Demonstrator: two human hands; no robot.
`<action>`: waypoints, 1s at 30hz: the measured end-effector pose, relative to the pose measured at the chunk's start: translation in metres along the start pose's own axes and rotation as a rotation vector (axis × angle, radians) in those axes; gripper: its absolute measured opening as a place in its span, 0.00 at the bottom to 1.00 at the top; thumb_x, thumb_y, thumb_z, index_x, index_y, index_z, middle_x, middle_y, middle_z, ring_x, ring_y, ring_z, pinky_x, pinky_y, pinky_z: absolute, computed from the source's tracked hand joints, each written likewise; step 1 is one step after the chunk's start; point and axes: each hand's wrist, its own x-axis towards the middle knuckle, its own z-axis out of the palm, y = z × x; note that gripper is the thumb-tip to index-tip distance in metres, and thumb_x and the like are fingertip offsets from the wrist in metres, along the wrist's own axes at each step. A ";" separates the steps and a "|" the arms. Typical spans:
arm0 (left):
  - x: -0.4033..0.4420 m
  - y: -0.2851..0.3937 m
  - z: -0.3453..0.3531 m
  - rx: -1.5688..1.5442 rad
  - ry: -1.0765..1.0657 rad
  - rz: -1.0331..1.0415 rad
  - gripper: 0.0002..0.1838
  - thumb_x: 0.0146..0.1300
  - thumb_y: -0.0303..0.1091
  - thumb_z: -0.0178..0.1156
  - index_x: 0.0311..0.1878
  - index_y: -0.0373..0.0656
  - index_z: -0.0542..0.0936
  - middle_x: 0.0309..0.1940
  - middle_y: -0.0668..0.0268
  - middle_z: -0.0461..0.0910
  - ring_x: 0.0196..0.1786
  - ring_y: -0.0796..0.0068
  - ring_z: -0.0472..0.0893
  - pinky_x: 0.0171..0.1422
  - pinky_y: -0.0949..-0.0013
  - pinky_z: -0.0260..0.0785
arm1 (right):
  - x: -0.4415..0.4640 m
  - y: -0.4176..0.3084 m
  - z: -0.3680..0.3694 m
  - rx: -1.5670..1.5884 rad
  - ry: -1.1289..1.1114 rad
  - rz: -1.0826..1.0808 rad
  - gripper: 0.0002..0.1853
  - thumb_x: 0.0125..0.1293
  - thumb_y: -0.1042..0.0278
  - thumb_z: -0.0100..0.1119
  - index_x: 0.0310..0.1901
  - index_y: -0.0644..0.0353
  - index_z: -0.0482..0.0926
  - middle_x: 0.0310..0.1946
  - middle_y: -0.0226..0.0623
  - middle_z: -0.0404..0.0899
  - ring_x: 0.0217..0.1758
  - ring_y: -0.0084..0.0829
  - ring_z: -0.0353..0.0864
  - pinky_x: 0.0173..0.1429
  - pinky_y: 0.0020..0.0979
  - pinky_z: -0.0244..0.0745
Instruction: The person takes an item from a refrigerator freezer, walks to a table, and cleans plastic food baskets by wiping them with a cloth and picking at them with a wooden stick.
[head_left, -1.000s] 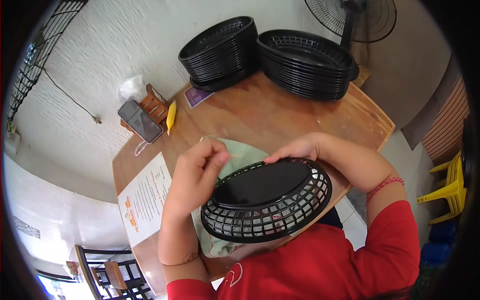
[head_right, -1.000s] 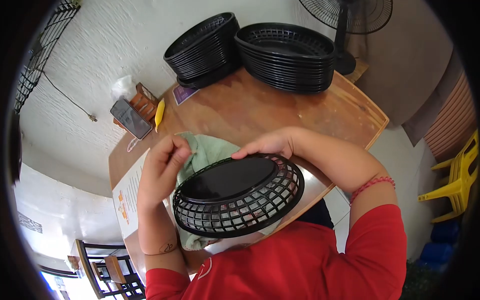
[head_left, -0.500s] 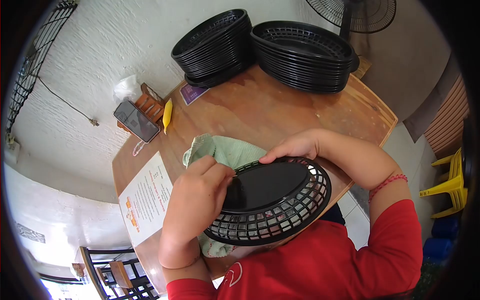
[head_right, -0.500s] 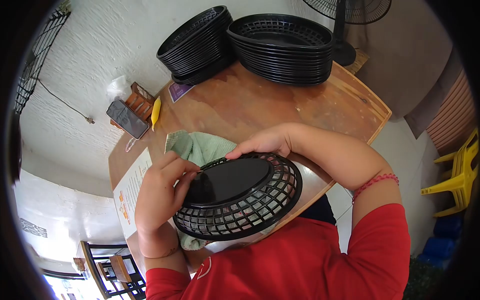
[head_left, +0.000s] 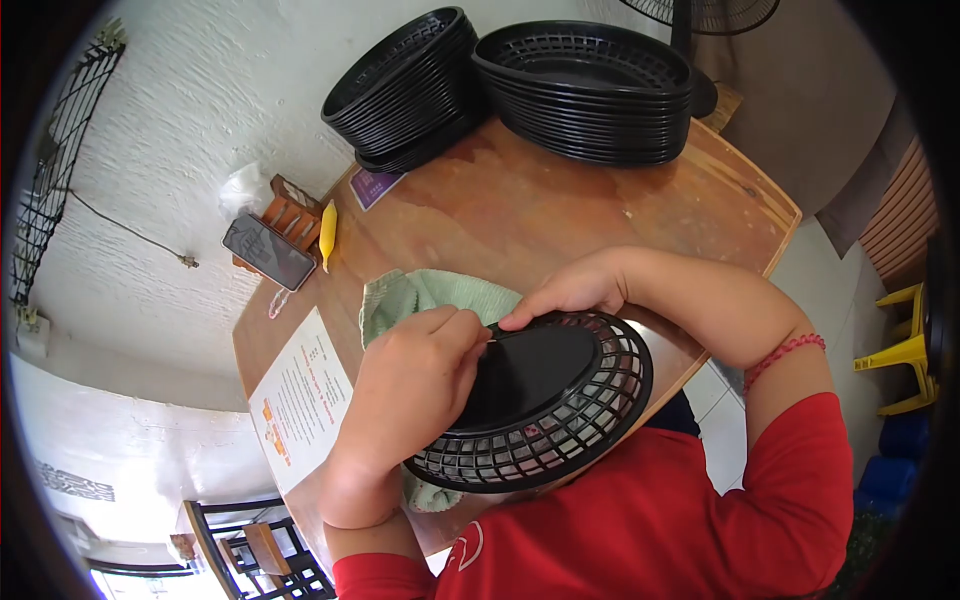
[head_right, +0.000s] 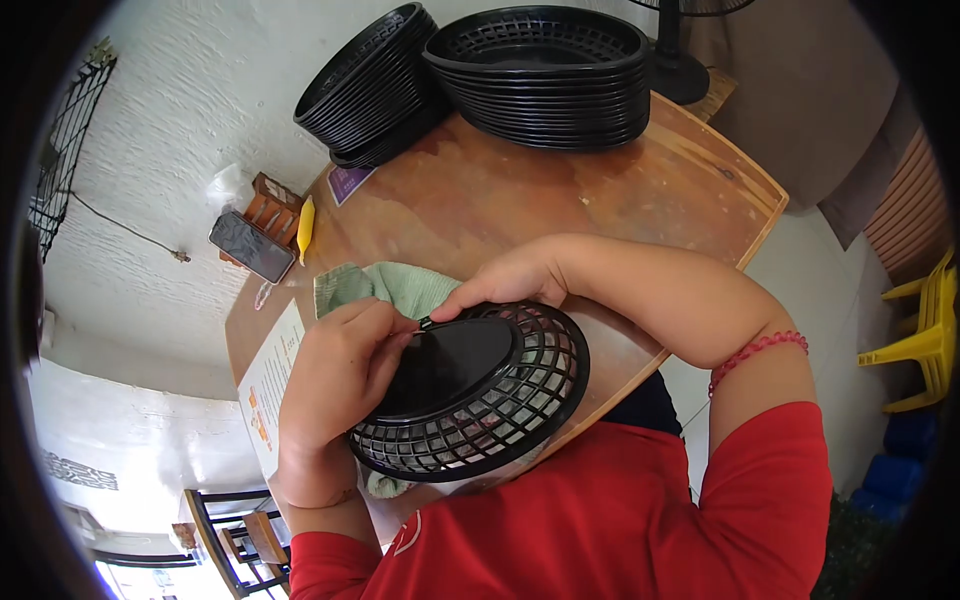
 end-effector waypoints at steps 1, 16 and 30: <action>0.003 0.002 0.000 0.015 -0.009 0.017 0.01 0.50 0.24 0.53 0.27 0.39 0.71 0.23 0.62 0.72 0.25 0.61 0.71 0.29 0.67 0.63 | 0.002 0.001 -0.001 0.006 -0.011 -0.006 0.22 0.58 0.52 0.52 0.44 0.63 0.75 0.39 0.36 0.78 0.34 0.23 0.77 0.36 0.21 0.73; 0.015 0.017 -0.002 0.089 0.009 0.046 0.03 0.46 0.22 0.55 0.26 0.38 0.71 0.22 0.62 0.72 0.23 0.63 0.70 0.28 0.69 0.61 | 0.006 0.003 -0.003 0.008 -0.068 -0.012 0.20 0.59 0.52 0.50 0.43 0.60 0.75 0.36 0.33 0.79 0.29 0.22 0.78 0.29 0.19 0.74; 0.018 0.021 0.003 0.006 -0.007 0.110 0.02 0.47 0.25 0.54 0.25 0.40 0.73 0.21 0.63 0.74 0.23 0.62 0.72 0.26 0.68 0.63 | 0.006 0.006 -0.006 -0.013 -0.023 -0.038 0.17 0.58 0.55 0.49 0.42 0.60 0.76 0.35 0.33 0.79 0.29 0.22 0.78 0.29 0.19 0.75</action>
